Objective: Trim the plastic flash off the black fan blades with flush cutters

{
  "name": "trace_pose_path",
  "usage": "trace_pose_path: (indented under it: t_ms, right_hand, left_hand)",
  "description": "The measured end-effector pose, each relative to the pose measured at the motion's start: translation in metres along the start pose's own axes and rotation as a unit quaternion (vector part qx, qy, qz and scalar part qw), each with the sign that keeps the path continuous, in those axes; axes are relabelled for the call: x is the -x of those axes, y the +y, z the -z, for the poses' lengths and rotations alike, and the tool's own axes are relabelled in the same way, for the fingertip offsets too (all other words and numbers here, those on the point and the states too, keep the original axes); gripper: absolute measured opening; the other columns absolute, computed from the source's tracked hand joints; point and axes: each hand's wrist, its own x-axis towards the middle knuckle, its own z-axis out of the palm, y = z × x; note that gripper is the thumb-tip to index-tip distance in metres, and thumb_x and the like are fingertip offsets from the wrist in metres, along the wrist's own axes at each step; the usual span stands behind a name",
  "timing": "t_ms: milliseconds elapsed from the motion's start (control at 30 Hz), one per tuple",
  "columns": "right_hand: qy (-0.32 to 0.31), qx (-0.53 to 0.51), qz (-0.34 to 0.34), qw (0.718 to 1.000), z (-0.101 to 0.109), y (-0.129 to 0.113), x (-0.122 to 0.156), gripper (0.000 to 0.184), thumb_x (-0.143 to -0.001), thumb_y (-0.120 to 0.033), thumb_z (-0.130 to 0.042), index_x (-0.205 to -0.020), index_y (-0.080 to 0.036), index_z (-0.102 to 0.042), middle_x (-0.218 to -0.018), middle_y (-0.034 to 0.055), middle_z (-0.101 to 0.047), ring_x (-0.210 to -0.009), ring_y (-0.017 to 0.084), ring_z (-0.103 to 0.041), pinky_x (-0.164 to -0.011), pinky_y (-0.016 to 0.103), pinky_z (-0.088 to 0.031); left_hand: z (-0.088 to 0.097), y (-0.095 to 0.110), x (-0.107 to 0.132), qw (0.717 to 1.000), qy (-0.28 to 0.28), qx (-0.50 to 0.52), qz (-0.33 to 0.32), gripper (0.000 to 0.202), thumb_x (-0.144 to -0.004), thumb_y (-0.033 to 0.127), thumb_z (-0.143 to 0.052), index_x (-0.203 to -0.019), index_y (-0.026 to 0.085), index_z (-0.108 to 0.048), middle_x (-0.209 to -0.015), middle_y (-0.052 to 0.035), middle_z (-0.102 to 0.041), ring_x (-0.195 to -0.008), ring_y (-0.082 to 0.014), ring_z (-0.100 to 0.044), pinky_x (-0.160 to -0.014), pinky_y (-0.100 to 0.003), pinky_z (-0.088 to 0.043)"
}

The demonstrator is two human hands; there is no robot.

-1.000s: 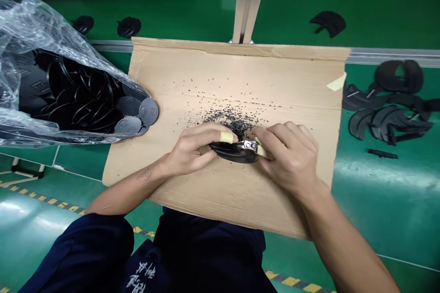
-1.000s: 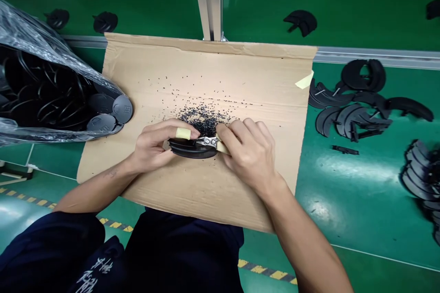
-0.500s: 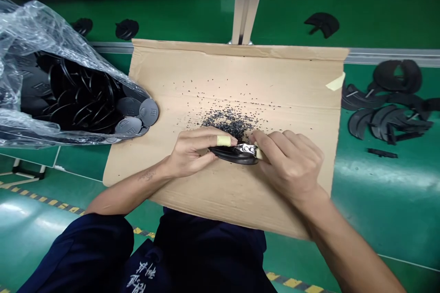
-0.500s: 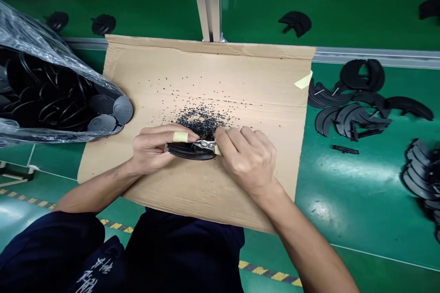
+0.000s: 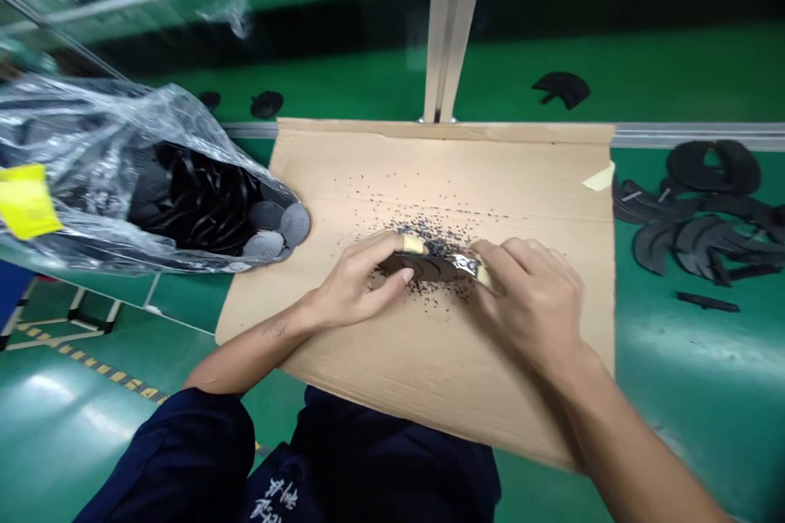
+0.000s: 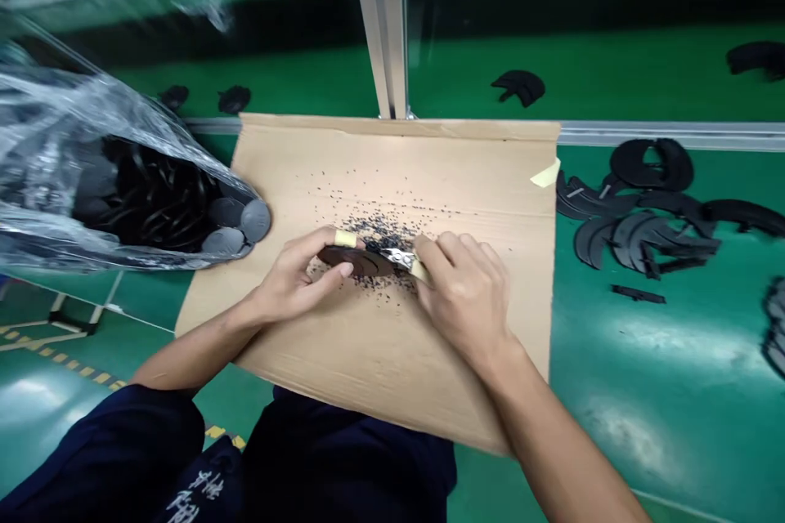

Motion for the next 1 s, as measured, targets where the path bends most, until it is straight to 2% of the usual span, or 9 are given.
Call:
trace_pose_path:
  t_ms: [167, 267, 367, 467, 633, 733, 833, 933, 1000]
  right_hand:
    - [-0.013, 0.035, -0.005, 0.999, 0.000, 0.006, -0.002, 0.010, -0.093, -0.025, -0.057, -0.092, -0.019, -0.065, -0.077, 0.0044, -0.057, -0.070, 0.019, -0.040, -0.063, 0.032, -0.024]
    - [-0.043, 0.047, 0.011, 0.998, 0.004, 0.002, -0.004, 0.011, -0.092, -0.026, -0.057, -0.095, -0.018, -0.064, -0.081, 0.0057, -0.058, -0.074, 0.021, -0.042, -0.065, 0.032, -0.023]
    - [-0.060, 0.043, 0.014, 0.997, 0.011, -0.004, -0.004, 0.016, -0.093, -0.026, -0.056, -0.102, -0.016, -0.064, -0.088, 0.0079, -0.060, -0.081, 0.023, -0.046, -0.069, 0.033, -0.025]
    - [-0.048, 0.039, 0.019, 0.998, 0.017, -0.006, -0.001, 0.026, -0.093, -0.027, -0.056, -0.115, -0.014, -0.061, -0.094, 0.0099, -0.062, -0.085, 0.024, -0.048, -0.072, 0.034, -0.029]
    - [-0.021, 0.012, 0.026, 0.999, 0.016, 0.001, 0.005, 0.029, -0.091, -0.025, -0.061, -0.117, -0.012, -0.059, -0.102, 0.0123, -0.064, -0.092, 0.026, -0.051, -0.079, 0.036, -0.039]
    - [-0.002, -0.015, 0.030, 0.999, 0.014, 0.005, 0.004, 0.023, -0.093, -0.023, -0.061, -0.115, -0.015, -0.061, -0.105, 0.0117, -0.065, -0.095, 0.025, -0.052, -0.083, 0.038, -0.043]
    - [0.012, -0.046, 0.038, 0.998, 0.014, 0.005, 0.003, 0.022, -0.095, -0.022, -0.061, -0.116, -0.020, -0.063, -0.114, 0.0108, -0.066, -0.106, 0.027, -0.051, -0.096, 0.044, -0.043]
    - [-0.005, -0.050, 0.029, 0.998, 0.013, 0.003, 0.003, 0.020, -0.096, -0.022, -0.059, -0.115, -0.022, -0.064, -0.119, 0.0104, -0.066, -0.113, 0.028, -0.050, -0.107, 0.050, -0.039]
    - [-0.038, -0.041, 0.021, 0.998, 0.012, 0.001, 0.004, 0.019, -0.097, -0.023, -0.059, -0.115, -0.022, -0.064, -0.119, 0.0102, -0.066, -0.112, 0.027, -0.051, -0.109, 0.050, -0.038]
  left_hand:
    - [0.054, -0.023, -0.043, 0.998, 0.002, -0.050, 0.028, 0.036, -0.108, 0.043, -0.041, -0.098, 0.017, -0.064, -0.088, -0.0045, -0.069, -0.079, -0.0130, -0.063, -0.072, -0.024, -0.054]
    - [0.090, -0.052, -0.094, 0.985, 0.011, -0.170, 0.032, 0.042, -0.106, 0.045, -0.040, -0.092, 0.015, -0.066, -0.092, -0.0077, -0.072, -0.085, -0.0172, -0.065, -0.082, -0.030, -0.054]
    - [0.108, -0.079, -0.144, 0.954, -0.002, -0.286, 0.090, 0.028, -0.098, 0.035, -0.051, -0.105, 0.015, -0.069, -0.116, -0.0102, -0.074, -0.111, -0.0236, -0.064, -0.104, -0.037, -0.049]
    - [0.103, -0.095, -0.175, 0.932, -0.035, -0.314, 0.181, 0.025, -0.088, 0.024, -0.060, -0.108, 0.014, -0.070, -0.125, -0.0117, -0.073, -0.123, -0.0258, -0.062, -0.113, -0.038, -0.046]
    - [0.090, -0.096, -0.185, 0.926, -0.047, -0.321, 0.195, 0.021, -0.082, 0.029, -0.066, -0.093, 0.013, -0.074, -0.116, -0.0173, -0.075, -0.119, -0.0357, -0.066, -0.111, -0.050, -0.049]
    - [0.098, -0.078, -0.184, 0.926, -0.082, -0.319, 0.184, 0.031, -0.087, 0.041, -0.063, -0.095, 0.013, -0.075, -0.114, -0.0164, -0.076, -0.112, -0.0346, -0.069, -0.106, -0.048, -0.052]
    - [0.097, -0.047, -0.188, 0.931, -0.210, -0.268, 0.134, 0.042, -0.087, 0.055, -0.063, -0.103, 0.019, -0.076, -0.111, -0.0078, -0.079, -0.102, -0.0267, -0.072, -0.094, -0.036, -0.057]
    - [0.065, -0.019, -0.200, 0.912, -0.351, -0.212, 0.009, 0.041, -0.092, 0.055, -0.059, -0.111, 0.022, -0.075, -0.114, -0.0053, -0.078, -0.103, -0.0231, -0.072, -0.092, -0.031, -0.056]
    - [0.025, -0.012, -0.214, 0.902, -0.363, -0.230, -0.047, 0.036, -0.097, 0.045, -0.054, -0.111, 0.020, -0.075, -0.116, -0.0076, -0.077, -0.105, -0.0232, -0.071, -0.096, -0.033, -0.054]
